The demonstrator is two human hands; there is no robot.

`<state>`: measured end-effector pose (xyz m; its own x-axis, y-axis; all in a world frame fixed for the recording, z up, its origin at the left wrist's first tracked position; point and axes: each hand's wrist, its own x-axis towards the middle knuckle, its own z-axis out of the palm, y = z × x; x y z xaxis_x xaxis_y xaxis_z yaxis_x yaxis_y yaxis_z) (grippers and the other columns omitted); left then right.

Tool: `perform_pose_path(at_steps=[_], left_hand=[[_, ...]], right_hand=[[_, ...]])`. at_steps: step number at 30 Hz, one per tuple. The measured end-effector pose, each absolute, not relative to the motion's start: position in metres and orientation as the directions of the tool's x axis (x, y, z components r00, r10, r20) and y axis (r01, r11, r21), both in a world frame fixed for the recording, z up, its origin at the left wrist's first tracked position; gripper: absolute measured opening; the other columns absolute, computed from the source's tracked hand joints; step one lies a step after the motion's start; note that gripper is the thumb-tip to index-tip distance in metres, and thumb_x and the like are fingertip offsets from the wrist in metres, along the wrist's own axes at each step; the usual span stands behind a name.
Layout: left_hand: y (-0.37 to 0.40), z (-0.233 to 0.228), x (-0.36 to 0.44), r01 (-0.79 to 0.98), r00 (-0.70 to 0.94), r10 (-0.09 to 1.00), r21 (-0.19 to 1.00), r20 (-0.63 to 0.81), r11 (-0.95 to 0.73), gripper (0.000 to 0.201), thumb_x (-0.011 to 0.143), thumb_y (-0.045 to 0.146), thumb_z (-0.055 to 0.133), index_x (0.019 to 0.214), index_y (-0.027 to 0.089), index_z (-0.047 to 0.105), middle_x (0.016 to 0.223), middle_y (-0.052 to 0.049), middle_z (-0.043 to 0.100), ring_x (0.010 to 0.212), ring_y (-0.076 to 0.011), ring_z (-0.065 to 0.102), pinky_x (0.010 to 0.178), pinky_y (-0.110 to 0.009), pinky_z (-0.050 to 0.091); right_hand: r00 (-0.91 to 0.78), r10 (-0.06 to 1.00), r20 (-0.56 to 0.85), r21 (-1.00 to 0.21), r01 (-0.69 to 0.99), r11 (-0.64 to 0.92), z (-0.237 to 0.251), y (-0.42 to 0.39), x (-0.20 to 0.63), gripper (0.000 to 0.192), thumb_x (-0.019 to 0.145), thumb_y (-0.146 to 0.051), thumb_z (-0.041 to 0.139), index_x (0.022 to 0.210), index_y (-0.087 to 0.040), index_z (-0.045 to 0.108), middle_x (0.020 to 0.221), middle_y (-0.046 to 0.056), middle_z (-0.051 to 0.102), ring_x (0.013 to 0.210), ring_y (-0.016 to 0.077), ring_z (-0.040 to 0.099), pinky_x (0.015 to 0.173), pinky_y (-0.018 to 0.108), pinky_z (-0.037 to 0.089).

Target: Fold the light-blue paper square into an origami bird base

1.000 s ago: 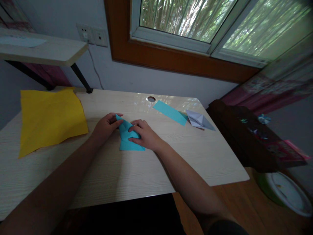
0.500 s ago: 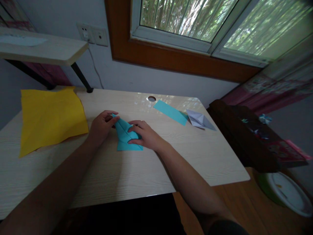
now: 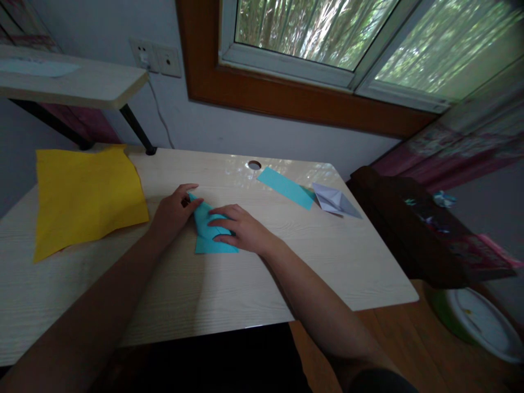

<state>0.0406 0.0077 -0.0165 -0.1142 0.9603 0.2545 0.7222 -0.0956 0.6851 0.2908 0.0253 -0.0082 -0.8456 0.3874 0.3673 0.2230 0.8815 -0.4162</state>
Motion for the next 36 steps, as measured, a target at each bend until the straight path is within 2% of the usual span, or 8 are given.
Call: perform_pose_path(at_steps=[5,9,13,17,23,30,36], left_hand=[[0.014,-0.021,0.035,0.765,-0.061,0.963,0.632,0.261,-0.123,0.045,0.087,0.054,0.064,0.121,0.025,0.070,0.084,-0.004,0.068,0.076,-0.0239,0.061,0.075,-0.033,0.046],[0.014,-0.023,0.032,0.731,-0.073,0.965,0.672,0.251,-0.120,0.041,0.091,0.055,0.059,0.118,0.026,0.072,0.091,-0.005,0.073,0.079,-0.0249,0.064,0.078,-0.034,0.047],[0.014,-0.022,0.031,0.717,-0.059,0.961,0.682,0.270,-0.148,0.034,0.094,0.050,0.056,0.105,0.025,0.076,0.103,-0.007,0.075,0.093,-0.0271,0.066,0.087,-0.035,0.047],[0.016,-0.020,0.030,0.715,-0.094,0.956,0.687,0.276,-0.128,0.030,0.091,0.048,0.060,0.096,0.024,0.076,0.101,-0.008,0.075,0.094,-0.0287,0.066,0.090,-0.039,0.048],[0.014,-0.014,0.030,0.717,-0.170,0.958,0.695,0.233,-0.042,0.028,0.091,0.047,0.060,0.096,0.024,0.076,0.100,-0.007,0.076,0.093,-0.0288,0.068,0.086,-0.038,0.050],[0.012,-0.008,0.032,0.695,-0.236,0.956,0.718,0.174,0.042,0.029,0.089,0.044,0.061,0.103,0.023,0.075,0.099,-0.004,0.077,0.090,-0.0238,0.069,0.084,-0.034,0.052],[0.012,-0.008,0.032,0.720,-0.233,0.957,0.692,0.172,0.051,0.029,0.089,0.043,0.060,0.105,0.023,0.074,0.099,-0.004,0.077,0.090,-0.0232,0.069,0.083,-0.034,0.052]], right_hand=[[-0.841,0.389,0.375,-0.423,0.218,0.880,-0.008,0.026,0.291,0.034,0.096,-0.039,0.065,0.127,-0.026,0.064,0.138,0.011,0.062,0.128,0.0253,0.056,0.108,0.049,0.046],[-0.841,0.385,0.381,-0.423,0.212,0.881,-0.010,0.027,0.291,0.033,0.097,-0.040,0.064,0.126,-0.026,0.066,0.137,0.010,0.064,0.127,0.0247,0.057,0.108,0.048,0.046],[-0.843,0.373,0.388,-0.422,0.197,0.885,-0.009,0.027,0.291,0.031,0.097,-0.039,0.063,0.123,-0.024,0.068,0.134,0.009,0.066,0.127,0.0239,0.057,0.109,0.046,0.046],[-0.841,0.381,0.384,-0.429,0.203,0.880,-0.007,0.026,0.292,0.030,0.097,-0.039,0.063,0.124,-0.025,0.068,0.134,0.008,0.067,0.126,0.0240,0.058,0.108,0.048,0.047],[-0.840,0.391,0.377,-0.447,0.205,0.871,-0.009,0.026,0.293,0.030,0.097,-0.041,0.063,0.121,-0.024,0.069,0.128,0.009,0.069,0.120,0.0234,0.061,0.105,0.045,0.049],[-0.842,0.359,0.404,-0.439,0.167,0.883,-0.009,0.025,0.291,0.041,0.090,-0.050,0.071,0.117,-0.020,0.071,0.126,0.012,0.070,0.117,0.0249,0.062,0.104,0.045,0.050],[-0.845,0.360,0.396,-0.400,0.194,0.895,-0.007,0.024,0.294,0.035,0.091,-0.040,0.070,0.121,-0.021,0.069,0.130,0.012,0.067,0.121,0.0255,0.060,0.105,0.044,0.049]])
